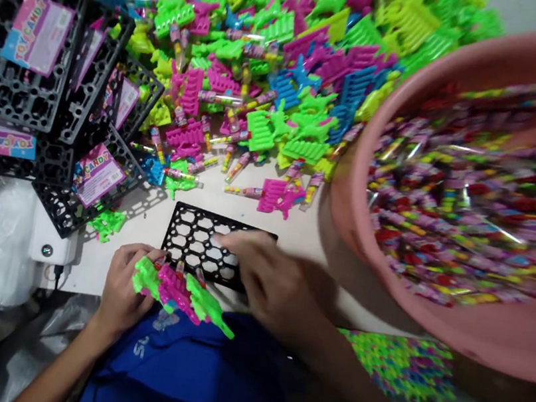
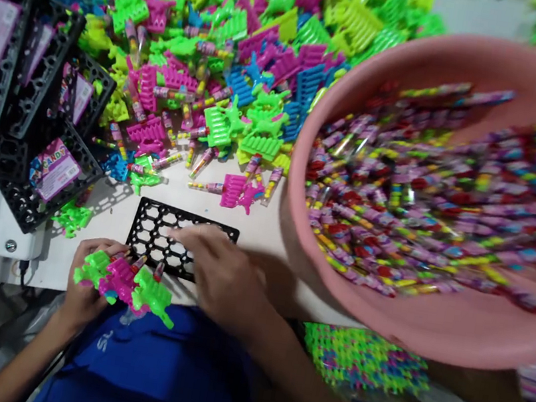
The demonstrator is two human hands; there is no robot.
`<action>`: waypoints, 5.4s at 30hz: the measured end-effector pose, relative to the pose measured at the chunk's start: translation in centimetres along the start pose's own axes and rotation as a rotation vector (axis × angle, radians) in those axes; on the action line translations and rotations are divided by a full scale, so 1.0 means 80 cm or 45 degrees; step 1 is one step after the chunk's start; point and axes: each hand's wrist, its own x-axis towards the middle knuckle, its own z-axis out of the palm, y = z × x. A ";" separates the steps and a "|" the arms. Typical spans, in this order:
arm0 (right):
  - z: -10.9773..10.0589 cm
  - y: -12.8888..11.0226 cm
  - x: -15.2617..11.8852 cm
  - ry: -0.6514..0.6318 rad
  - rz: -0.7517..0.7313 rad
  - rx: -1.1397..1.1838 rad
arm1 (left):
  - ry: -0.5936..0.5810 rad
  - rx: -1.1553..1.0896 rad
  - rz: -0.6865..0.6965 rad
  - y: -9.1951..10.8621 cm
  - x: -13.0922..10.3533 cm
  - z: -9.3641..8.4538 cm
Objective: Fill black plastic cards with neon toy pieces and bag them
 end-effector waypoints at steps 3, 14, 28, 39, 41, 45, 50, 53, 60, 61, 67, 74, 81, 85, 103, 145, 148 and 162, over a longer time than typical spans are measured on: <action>-0.007 0.013 0.024 0.120 0.263 -0.503 | 0.056 0.038 0.051 -0.002 -0.003 -0.001; 0.018 0.001 0.020 0.131 0.226 -0.828 | 0.111 0.127 0.030 -0.014 -0.053 -0.035; 0.017 -0.005 0.018 0.398 0.371 -0.391 | 0.206 0.463 0.839 0.057 0.019 -0.102; 0.045 -0.038 -0.044 0.129 0.206 0.650 | -0.070 0.515 1.093 0.059 0.089 -0.089; 0.048 -0.033 -0.052 0.128 0.156 0.624 | 0.006 0.501 1.043 0.058 0.085 -0.082; 0.045 -0.022 -0.061 0.103 0.105 0.483 | 0.075 0.484 0.999 0.057 0.081 -0.073; 0.041 -0.024 -0.053 0.027 -0.155 0.182 | 0.067 0.485 1.003 0.058 0.085 -0.073; 0.046 -0.029 -0.045 0.028 -0.232 0.054 | 0.061 0.474 1.006 0.058 0.082 -0.073; 0.066 -0.024 -0.047 0.077 -0.334 0.036 | 0.049 0.467 0.988 0.059 0.080 -0.073; 0.065 -0.022 -0.046 0.059 -0.334 0.041 | 0.049 0.477 0.989 0.059 0.080 -0.075; 0.028 -0.014 -0.001 -0.411 -0.220 0.215 | 0.035 0.544 0.957 0.052 0.078 -0.088; 0.033 0.009 0.105 -0.020 0.019 -0.442 | 0.063 0.714 0.869 0.051 0.073 -0.110; 0.015 0.020 0.080 -0.006 0.113 -0.680 | -0.050 0.690 0.891 0.059 0.077 -0.102; -0.016 0.011 0.026 0.135 0.153 -0.436 | -0.035 0.620 0.881 0.056 0.081 -0.094; 0.061 -0.034 -0.055 0.208 0.372 0.443 | -0.163 0.596 0.899 0.056 0.081 -0.098; 0.114 -0.029 0.156 -0.292 -0.535 -0.533 | -0.197 0.710 0.887 0.077 0.036 -0.113; 0.086 -0.022 0.136 -0.222 -0.441 -0.576 | -0.186 0.702 0.848 0.068 0.038 -0.116; 0.010 0.007 -0.018 0.140 0.309 0.054 | -0.150 0.725 0.942 0.049 0.090 -0.102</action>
